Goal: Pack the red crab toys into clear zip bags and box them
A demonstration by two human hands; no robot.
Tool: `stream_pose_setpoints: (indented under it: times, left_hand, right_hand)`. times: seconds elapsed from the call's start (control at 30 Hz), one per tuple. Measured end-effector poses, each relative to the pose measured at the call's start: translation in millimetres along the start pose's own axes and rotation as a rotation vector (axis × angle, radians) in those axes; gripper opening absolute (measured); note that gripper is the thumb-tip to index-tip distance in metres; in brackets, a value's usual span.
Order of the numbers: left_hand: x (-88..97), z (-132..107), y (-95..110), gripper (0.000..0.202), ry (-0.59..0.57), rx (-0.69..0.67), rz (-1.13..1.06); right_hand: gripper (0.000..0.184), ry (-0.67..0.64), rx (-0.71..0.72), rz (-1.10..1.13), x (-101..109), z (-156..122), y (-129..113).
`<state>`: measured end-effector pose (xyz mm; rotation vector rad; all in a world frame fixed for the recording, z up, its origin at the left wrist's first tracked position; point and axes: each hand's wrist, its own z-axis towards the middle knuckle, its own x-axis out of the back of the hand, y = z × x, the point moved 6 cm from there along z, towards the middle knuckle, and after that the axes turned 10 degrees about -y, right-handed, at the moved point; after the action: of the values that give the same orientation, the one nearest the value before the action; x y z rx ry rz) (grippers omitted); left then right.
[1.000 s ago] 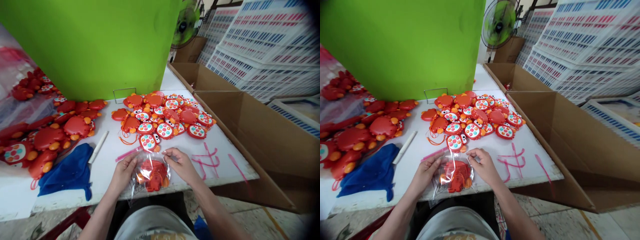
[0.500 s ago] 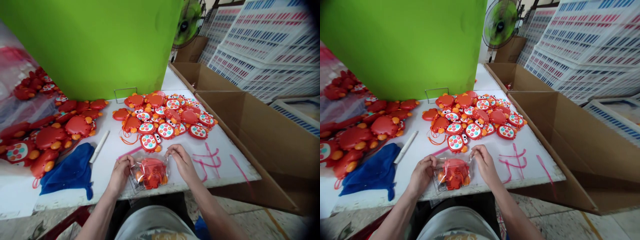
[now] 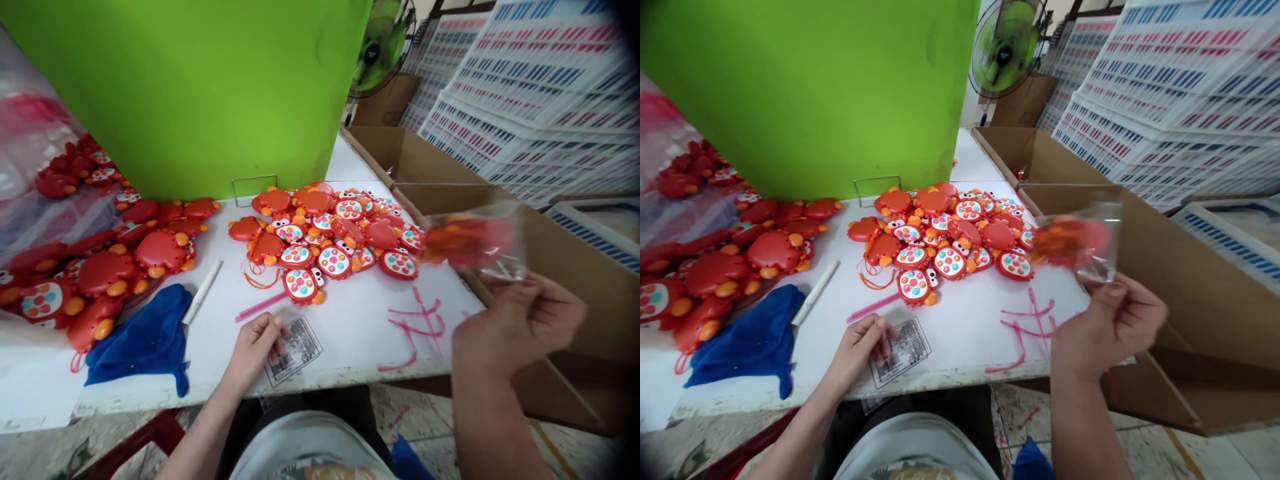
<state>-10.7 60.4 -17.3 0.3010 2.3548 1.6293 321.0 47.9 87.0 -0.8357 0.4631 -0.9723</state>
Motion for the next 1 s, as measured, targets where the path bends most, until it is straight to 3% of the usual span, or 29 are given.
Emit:
stream_pose_setpoints:
  times: [0.03,0.07,0.17,0.23,0.3,0.37,0.47,0.53,0.6,0.7,0.87,1.0]
  left_hand:
    - [-2.7,-0.4,1.2,0.044,-0.01,0.003,0.08]
    - [-5.7,-0.9,3.4,0.043,-0.022,-0.005,0.154]
    - [-16.7,-4.7,12.2,0.038,-0.098,-0.063,0.339]
    - [-21.5,-9.1,18.1,0.035,-0.131,-0.126,0.458]
    - [-20.1,-14.1,24.8,0.031,-0.063,-0.225,0.61]
    - [-14.7,-18.7,30.0,0.025,0.091,-0.325,0.797]
    - [-7.3,-18.8,27.9,0.018,0.331,-0.33,1.106]
    - [-7.1,-12.9,22.0,0.019,0.397,-0.243,1.309]
    - [-9.4,-5.9,17.5,0.018,0.395,-0.153,1.452]
    - [-13.5,0.0,19.0,0.019,0.385,-0.113,1.539]
    - [-17.4,1.6,22.2,0.013,0.371,-0.223,1.555]
    - [-20.4,1.6,15.9,0.012,0.273,-0.353,1.431]
  right_hand:
    - [0.009,0.004,0.036,0.003,0.4,2.5,-4.5]
    - [0.012,-0.085,0.045,-0.011,-6.4,1.5,-8.1]
    - [0.021,-0.61,0.068,-0.123,-52.2,-29.8,-17.3]
    - [0.026,-0.915,0.184,-0.146,-84.3,-65.8,-26.6]
    - [0.032,-1.135,0.296,-0.16,-111.0,-99.9,-33.8]
    - [0.036,-1.267,0.371,-0.218,-130.4,-124.9,-36.1]
    - [0.035,-1.316,0.421,-0.317,-144.2,-143.1,-33.2]
    - [0.029,-1.319,0.416,-0.34,-144.6,-146.5,-29.9]
    - [0.03,-1.317,0.414,-0.332,-139.1,-145.1,-28.0]
    - [0.046,-1.292,0.354,-0.308,-122.8,-132.5,-22.7]
    - [0.049,-1.189,0.064,-0.319,-91.1,-98.1,7.5]
    - [0.046,-1.047,-0.18,-0.175,-75.7,-82.6,32.9]
